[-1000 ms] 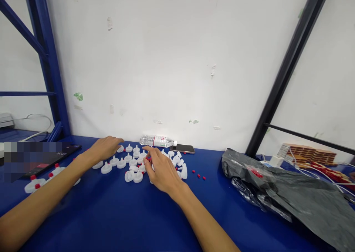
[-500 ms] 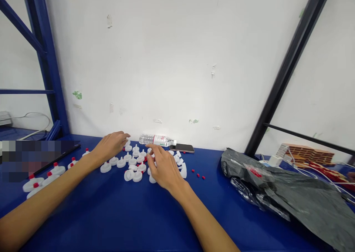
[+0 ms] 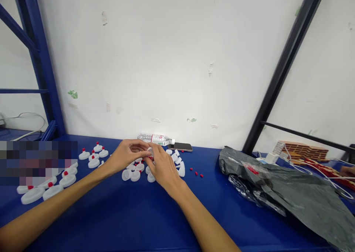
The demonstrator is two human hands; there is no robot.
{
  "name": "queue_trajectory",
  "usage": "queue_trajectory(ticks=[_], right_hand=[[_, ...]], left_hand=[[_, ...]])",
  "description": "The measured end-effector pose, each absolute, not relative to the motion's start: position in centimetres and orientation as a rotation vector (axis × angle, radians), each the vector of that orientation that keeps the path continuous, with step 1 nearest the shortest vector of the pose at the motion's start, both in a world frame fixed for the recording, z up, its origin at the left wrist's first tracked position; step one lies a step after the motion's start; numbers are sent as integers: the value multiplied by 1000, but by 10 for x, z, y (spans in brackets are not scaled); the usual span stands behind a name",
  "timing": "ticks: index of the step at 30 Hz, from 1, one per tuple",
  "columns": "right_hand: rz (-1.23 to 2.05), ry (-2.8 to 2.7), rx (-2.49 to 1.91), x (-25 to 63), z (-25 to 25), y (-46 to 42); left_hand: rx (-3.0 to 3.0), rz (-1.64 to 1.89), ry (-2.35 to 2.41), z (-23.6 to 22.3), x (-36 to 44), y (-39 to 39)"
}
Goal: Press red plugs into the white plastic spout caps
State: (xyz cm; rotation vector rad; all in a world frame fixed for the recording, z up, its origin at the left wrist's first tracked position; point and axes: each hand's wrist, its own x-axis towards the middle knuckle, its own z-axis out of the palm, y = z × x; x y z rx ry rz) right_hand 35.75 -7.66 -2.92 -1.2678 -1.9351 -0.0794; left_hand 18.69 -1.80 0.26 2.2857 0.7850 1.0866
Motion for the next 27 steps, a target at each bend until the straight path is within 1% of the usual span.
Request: queue_trajectory(ticks=[5,11,15,20,23,27], right_hand=[[-124,-1864,-1319,360,-21,-79],[-148,-1828,-1364,359,-15,-84],[-184,-1841,-1379,357,-17,-85],[-192,-1811,-1372,356,-20,-84],[-194,-1783,-1351,356,-19,-84],[-198,-1780,-1333,356,-20,-84]], left_hand=[[2459,977,952,15,178,-18],[2687,519,1191,23,143,1],[2691,219,1210,21,126,12],[2608,-50,1201,18,128,9],[2577,-144,1214,17,133,3],[2614,-152,1182,17,135,-3]])
